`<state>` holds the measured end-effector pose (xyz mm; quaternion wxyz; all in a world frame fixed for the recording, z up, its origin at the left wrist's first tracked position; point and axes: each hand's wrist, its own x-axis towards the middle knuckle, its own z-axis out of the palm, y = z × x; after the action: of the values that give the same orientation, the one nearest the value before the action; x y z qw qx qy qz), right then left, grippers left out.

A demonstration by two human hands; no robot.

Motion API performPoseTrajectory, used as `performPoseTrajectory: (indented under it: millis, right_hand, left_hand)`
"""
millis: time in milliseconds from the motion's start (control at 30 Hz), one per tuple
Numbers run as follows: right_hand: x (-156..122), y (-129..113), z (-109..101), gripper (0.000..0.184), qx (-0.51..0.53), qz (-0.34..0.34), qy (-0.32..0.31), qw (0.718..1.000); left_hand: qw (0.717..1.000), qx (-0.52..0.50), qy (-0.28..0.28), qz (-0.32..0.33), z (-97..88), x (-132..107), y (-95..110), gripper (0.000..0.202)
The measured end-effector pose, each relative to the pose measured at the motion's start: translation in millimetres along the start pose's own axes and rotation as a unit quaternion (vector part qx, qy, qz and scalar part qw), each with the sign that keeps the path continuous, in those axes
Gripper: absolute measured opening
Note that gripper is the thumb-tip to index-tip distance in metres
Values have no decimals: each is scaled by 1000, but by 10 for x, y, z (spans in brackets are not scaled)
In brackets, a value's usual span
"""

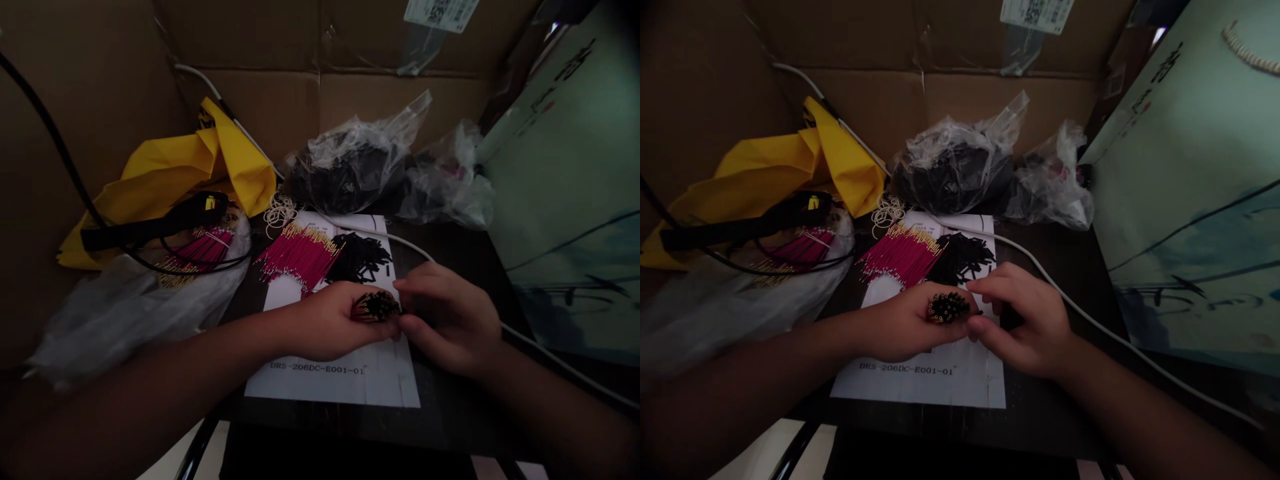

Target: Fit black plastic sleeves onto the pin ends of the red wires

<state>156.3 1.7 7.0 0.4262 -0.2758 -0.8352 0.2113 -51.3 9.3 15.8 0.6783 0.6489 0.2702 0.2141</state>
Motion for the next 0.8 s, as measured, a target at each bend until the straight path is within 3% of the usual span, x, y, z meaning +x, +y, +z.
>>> performPoseTrajectory:
  millis: [133, 267, 467, 800]
  right_hand:
    - [17, -56, -4, 45, -37, -25, 16, 999]
    - [20, -97, 23, 42, -139, -34, 65, 988]
    - [33, -120, 60, 32, -202, -33, 61, 977]
    - [34, -145, 9, 28, -260, -55, 7, 964]
  left_hand:
    - [998, -60, -3, -25, 1, 14, 13, 18]
    - [995, -75, -3, -59, 31, 32, -36, 18]
    - [985, -83, 26, -151, 102, 14, -91, 34]
    - [996, -28, 13, -81, 63, 40, -68, 19]
